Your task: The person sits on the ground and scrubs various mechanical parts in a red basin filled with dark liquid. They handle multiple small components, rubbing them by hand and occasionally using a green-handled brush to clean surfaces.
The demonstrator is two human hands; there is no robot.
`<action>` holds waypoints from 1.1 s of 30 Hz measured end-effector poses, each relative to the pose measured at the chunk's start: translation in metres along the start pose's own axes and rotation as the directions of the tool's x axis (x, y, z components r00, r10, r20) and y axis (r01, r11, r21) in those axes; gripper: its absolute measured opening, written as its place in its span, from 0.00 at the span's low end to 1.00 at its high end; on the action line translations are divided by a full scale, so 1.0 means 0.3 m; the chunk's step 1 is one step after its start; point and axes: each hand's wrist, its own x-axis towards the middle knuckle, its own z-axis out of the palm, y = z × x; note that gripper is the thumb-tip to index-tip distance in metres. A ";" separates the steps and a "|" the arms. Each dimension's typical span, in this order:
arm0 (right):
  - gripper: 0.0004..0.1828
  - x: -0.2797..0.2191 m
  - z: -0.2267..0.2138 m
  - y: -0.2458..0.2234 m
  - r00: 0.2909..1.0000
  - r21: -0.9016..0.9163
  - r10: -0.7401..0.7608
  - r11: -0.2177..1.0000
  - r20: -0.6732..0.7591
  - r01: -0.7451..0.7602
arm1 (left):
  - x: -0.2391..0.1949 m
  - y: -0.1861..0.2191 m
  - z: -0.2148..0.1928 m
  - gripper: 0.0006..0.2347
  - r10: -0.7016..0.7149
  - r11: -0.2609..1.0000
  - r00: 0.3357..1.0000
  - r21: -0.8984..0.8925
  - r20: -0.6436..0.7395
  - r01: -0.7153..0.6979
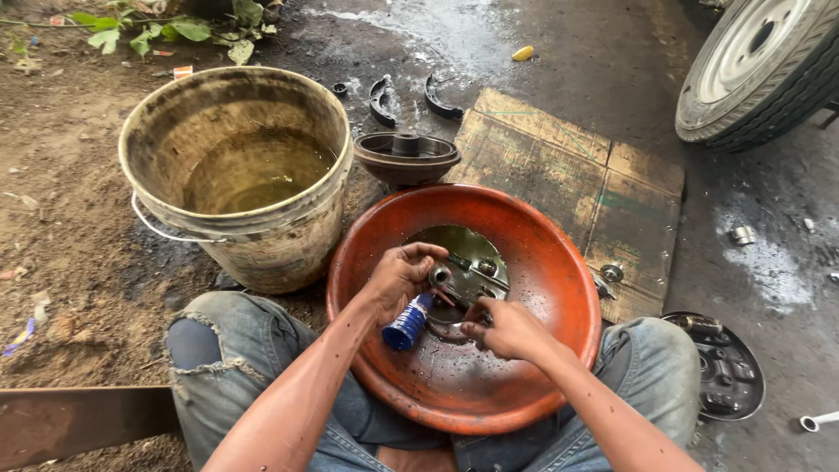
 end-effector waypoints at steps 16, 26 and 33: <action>0.28 0.018 -0.038 -0.113 0.956 0.086 -0.284 0.953 -0.070 0.290 | -0.010 -0.039 0.018 0.25 0.109 0.843 0.994 0.530 -0.011 -0.086; 0.21 0.025 -0.154 -0.113 0.671 -0.124 -0.478 0.855 -0.567 0.503 | 0.007 0.045 -0.013 0.12 0.219 0.870 0.935 0.490 -0.279 -0.057; 0.16 0.083 -0.069 -0.059 0.780 -0.126 -0.402 0.911 -0.480 0.392 | 0.025 0.006 -0.051 0.08 0.359 0.601 0.902 0.799 -0.239 -0.028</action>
